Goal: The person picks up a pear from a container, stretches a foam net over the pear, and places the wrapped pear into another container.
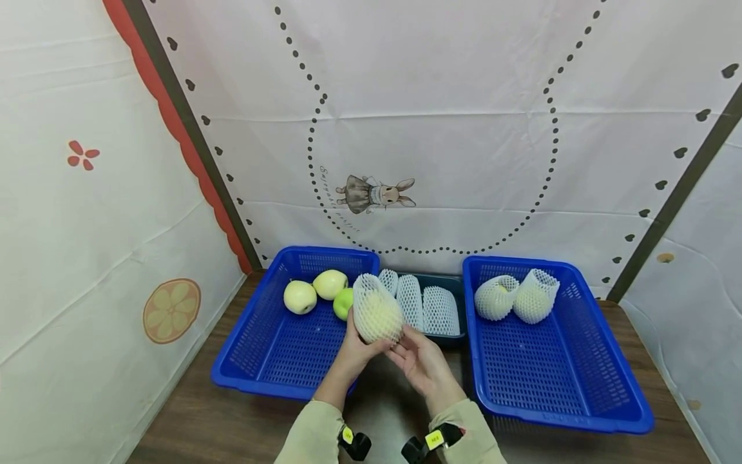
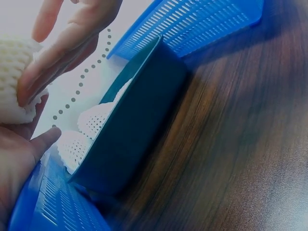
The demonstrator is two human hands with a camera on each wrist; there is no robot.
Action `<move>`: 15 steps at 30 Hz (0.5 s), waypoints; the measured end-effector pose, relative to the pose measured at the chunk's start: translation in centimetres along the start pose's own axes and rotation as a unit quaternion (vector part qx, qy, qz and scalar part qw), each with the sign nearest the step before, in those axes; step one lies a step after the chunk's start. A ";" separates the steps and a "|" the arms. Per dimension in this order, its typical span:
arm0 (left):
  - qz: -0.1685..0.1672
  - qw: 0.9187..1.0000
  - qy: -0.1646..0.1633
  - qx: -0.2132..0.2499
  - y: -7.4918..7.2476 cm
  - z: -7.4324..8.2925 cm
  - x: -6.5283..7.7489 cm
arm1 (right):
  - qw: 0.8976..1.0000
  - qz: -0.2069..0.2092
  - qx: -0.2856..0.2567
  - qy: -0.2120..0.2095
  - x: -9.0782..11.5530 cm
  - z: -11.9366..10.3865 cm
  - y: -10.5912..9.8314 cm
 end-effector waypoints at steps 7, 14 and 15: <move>0.031 0.999 -0.022 -0.019 -0.2 -0.4 -0.1 | 0.967 0.086 0.226 -0.077 0.3 -2.8 -1.3; 0.007 0.999 -0.007 -0.039 -0.2 -0.4 -0.3 | 0.864 0.051 0.486 -0.122 -0.2 -5.1 1.8; 0.001 0.999 -0.003 -0.037 -0.1 -0.3 -0.3 | 0.850 0.048 0.509 -0.124 -0.3 -5.1 2.1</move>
Point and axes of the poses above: each hand's wrist, its own x-axis away from the middle knuckle, its own y-axis out of the palm, z = x × y, the point moved 10 cm from there along -x, towards the middle knuckle, and after that the axes turned 8 degrees about x, right-handed, at the moved point
